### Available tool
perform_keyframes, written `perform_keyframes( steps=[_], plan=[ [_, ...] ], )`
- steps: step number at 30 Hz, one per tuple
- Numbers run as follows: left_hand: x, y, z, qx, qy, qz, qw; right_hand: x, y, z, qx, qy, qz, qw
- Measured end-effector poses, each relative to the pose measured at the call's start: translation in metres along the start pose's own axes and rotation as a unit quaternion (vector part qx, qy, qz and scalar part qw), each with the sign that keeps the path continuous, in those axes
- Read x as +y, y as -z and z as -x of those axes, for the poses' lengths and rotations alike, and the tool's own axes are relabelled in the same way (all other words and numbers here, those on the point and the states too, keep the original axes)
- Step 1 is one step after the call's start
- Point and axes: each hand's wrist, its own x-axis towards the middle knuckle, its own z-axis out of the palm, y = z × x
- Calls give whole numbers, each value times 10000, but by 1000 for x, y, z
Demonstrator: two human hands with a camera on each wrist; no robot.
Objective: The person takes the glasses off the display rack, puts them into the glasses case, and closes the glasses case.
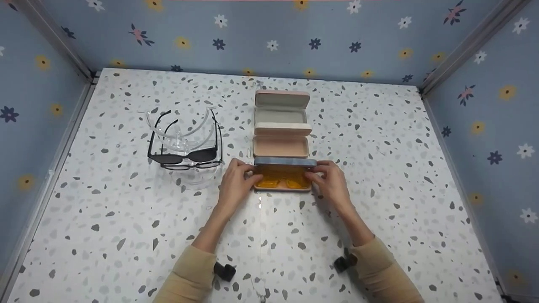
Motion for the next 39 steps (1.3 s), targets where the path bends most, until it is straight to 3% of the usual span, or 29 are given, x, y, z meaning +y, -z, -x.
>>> perform_keyframes(
  steps=[5,14,20,30,39],
  plan=[
    [-2,1,0,64,-6,85,9999,2,5,2,111,36,-163,9998],
    [-2,10,-5,524,13,379,9979,5,15,1,184,-244,-461,9985],
    [3,9,-10,144,243,487,9984,0,18,-2,127,-591,-672,9959],
    [6,5,-20,-469,672,501,9954,-5,14,-12,-255,-896,-285,9952],
    [8,6,-25,-622,759,473,9940,-6,12,-16,-550,-896,-264,9941]
  ],
)
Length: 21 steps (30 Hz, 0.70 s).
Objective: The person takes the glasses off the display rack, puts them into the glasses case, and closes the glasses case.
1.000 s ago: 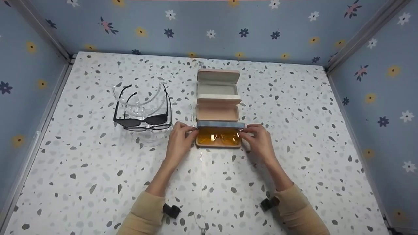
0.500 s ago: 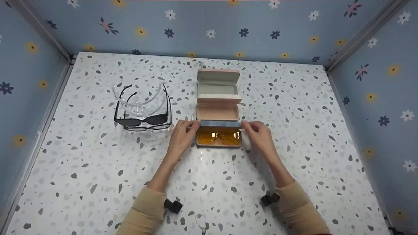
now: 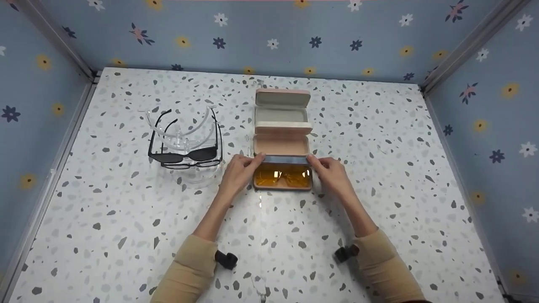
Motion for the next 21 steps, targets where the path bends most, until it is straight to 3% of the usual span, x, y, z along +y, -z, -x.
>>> perform_keyframes(
  steps=[12,21],
  plan=[
    [-3,4,1,-154,-71,298,9994,1,6,-4,-593,-145,-300,9977],
    [-9,2,3,-199,-219,222,9993,6,8,-6,-891,-110,-313,9955]
  ],
)
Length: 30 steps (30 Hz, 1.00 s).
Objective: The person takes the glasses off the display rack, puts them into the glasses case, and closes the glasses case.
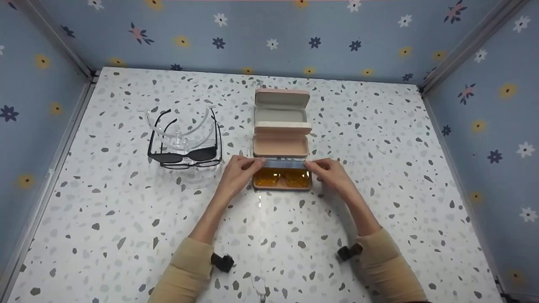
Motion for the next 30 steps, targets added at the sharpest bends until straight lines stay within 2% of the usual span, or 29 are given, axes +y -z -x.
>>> perform_keyframes(
  steps=[14,24,30],
  plan=[
    [-8,7,2,-361,-226,-217,9989,9,1,2,-20,636,272,9976],
    [-8,11,1,-482,-311,-370,9977,9,3,3,-112,507,308,9982],
    [-9,16,0,-680,-444,-737,9940,9,3,3,-167,545,315,9979]
  ],
)
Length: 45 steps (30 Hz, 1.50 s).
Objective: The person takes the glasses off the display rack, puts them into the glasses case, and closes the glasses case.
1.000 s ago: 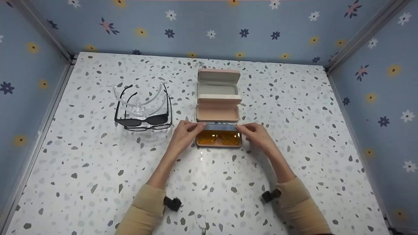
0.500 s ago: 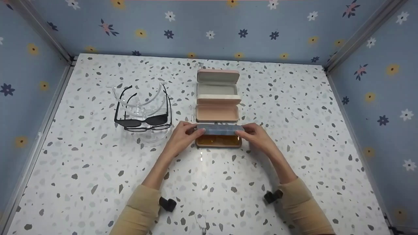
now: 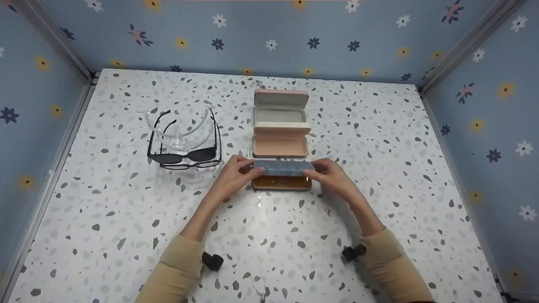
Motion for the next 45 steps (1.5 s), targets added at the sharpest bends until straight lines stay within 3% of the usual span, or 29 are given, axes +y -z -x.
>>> perform_keyframes(
  steps=[11,17,23,45],
  plan=[
    [-1,3,0,-118,-85,-266,9995,-3,1,2,-80,199,288,9994],
    [-1,2,1,-75,-74,-114,9999,0,1,3,-98,502,354,9981],
    [-2,-1,3,-58,-162,-42,9998,1,1,3,-77,481,339,9982],
    [-10,-7,8,152,-281,-115,9994,8,-10,7,417,1054,781,9905]
  ],
)
